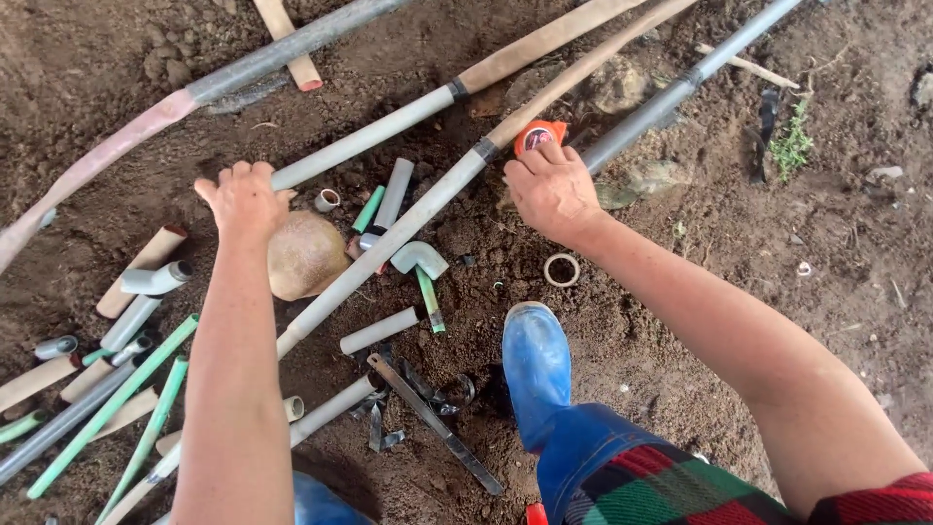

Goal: The person assembles PVC pipes and fittings on the ground. They connect a pipe to an elbow joint, wrap the connection with black tape, and repeat the process with other pipe segments and fittings.

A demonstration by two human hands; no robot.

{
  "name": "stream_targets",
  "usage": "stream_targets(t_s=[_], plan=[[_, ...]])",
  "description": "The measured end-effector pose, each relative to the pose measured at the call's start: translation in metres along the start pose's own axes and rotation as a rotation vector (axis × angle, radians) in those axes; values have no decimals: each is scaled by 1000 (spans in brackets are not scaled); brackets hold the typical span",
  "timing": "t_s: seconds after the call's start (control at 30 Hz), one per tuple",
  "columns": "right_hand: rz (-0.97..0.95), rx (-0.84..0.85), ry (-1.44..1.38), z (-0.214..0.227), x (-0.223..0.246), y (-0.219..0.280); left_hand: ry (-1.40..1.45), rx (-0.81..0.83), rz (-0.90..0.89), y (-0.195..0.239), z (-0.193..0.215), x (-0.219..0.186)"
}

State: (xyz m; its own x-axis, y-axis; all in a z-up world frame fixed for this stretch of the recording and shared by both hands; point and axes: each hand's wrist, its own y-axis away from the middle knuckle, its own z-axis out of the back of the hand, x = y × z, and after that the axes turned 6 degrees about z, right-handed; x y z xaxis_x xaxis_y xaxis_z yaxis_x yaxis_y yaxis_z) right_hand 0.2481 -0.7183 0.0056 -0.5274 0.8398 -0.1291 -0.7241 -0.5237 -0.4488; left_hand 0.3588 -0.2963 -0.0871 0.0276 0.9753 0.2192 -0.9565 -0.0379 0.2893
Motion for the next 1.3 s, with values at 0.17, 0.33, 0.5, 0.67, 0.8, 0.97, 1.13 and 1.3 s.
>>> stream_targets(t_s=[0.17,0.33,0.5,0.67,0.8,0.97,1.13,1.3], plan=[[18,-25,40,-5,-2,4,-3,129,-199,48,101,8],[-17,-3,49,-8,1,3,195,8,-129,66,125,38],[-84,116,24,1,7,3,452,-147,-205,95,106,53],[-130,232,47,-2,10,4,122,139,-162,109,94,19],[-119,253,51,9,9,-3,148,44,-188,97,67,2],[-112,271,60,4,9,-4,267,125,-191,91,57,-14],[-30,41,100,-18,2,9,50,14,-268,96,81,6],[24,-78,125,-19,-3,8,-155,84,-426,151,127,66]])
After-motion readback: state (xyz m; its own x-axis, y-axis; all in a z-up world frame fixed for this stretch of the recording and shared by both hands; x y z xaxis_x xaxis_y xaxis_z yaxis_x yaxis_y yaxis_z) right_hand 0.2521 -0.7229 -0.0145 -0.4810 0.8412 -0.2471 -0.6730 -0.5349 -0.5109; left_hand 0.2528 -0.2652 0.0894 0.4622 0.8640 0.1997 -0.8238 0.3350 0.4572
